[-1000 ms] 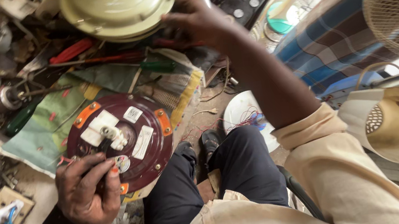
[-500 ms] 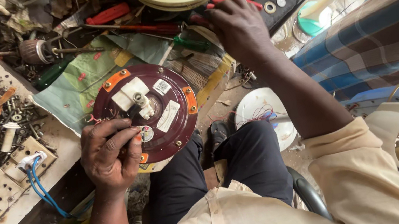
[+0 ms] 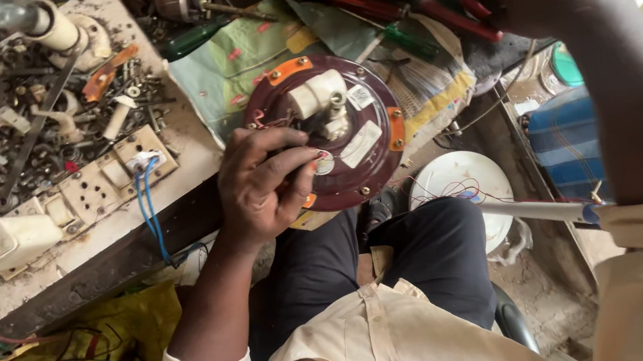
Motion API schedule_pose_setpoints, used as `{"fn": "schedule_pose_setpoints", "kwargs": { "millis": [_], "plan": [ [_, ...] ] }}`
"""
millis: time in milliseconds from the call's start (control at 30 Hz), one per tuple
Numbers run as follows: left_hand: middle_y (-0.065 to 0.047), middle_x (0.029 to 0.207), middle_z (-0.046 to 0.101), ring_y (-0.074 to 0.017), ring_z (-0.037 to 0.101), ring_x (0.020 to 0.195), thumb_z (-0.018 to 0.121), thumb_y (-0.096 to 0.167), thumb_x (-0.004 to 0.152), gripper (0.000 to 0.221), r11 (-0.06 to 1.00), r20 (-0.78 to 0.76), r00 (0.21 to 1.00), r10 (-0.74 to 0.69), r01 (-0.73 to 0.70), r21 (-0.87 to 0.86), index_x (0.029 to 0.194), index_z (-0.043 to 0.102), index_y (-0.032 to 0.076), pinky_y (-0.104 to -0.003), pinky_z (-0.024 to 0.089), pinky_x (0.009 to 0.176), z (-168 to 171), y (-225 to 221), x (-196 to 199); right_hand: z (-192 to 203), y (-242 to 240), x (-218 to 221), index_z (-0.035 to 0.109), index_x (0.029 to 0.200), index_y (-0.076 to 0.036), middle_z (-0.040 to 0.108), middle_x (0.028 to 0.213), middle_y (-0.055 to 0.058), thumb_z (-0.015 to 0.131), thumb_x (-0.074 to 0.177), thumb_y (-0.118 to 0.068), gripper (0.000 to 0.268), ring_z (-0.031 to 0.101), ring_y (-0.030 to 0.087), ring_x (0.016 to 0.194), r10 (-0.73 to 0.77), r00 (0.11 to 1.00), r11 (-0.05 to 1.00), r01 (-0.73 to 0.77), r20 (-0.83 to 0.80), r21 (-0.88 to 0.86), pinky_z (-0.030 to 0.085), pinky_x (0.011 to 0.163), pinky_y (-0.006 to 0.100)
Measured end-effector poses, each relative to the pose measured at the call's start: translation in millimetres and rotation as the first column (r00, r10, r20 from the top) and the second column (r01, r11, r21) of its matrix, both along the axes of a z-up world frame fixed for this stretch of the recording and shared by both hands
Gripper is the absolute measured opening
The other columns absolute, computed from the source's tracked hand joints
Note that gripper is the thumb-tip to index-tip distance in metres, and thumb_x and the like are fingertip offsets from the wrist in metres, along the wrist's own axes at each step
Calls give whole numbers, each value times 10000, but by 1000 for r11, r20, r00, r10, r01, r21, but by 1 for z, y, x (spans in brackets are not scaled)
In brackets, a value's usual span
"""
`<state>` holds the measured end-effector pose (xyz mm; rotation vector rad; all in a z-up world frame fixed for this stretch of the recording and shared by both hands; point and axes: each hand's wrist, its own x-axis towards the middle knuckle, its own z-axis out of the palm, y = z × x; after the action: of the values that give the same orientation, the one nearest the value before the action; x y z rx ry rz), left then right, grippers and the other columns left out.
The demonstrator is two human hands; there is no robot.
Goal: The person works on a circular electrical component, likely a fan motor base, using pliers and a screwdriver. They strip wire ends, twist wires together, and tighten terminal screws to secure connections. The workspace is cluttered with tools and parts.
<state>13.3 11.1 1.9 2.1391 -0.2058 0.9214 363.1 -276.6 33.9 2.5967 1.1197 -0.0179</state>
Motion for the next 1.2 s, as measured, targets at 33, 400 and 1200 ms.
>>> {"fn": "schedule_pose_setpoints", "kwargs": {
  "millis": [33, 400, 1200],
  "plan": [
    [-46, 1157, 689, -256, 636, 1028, 792, 79, 905, 210, 1000, 1, 1000, -13, 13, -4, 1098, 738, 141, -383, 528, 904, 0, 1, 0, 5, 5, -1, 695, 1401, -273, 729, 1145, 179, 794, 851, -437, 582, 701, 394, 1000, -36, 999, 998, 35, -23, -61, 562, 788, 514],
    [-30, 1178, 688, -263, 621, 1038, 799, 70, 912, 251, 997, 35, 997, -64, 65, -29, 1143, 731, 138, -392, 529, 944, -5, 5, -1, 18, -18, -17, 661, 1279, -41, 661, 1232, 202, 823, 827, -525, 682, 572, 403, 1314, 220, 973, 972, -225, 75, 69, 413, 1109, 552],
    [-68, 1143, 635, -318, 632, 1050, 693, 26, 976, 254, 998, -49, 999, -25, 27, 55, 1213, 662, 112, -443, 519, 925, 8, 2, -3, 5, -5, -134, 567, 1222, 1, 586, 1254, 208, 697, 959, -104, 312, 650, 388, 1018, 279, 958, 760, -172, -74, 627, 541, 802, 462]
  ]
}}
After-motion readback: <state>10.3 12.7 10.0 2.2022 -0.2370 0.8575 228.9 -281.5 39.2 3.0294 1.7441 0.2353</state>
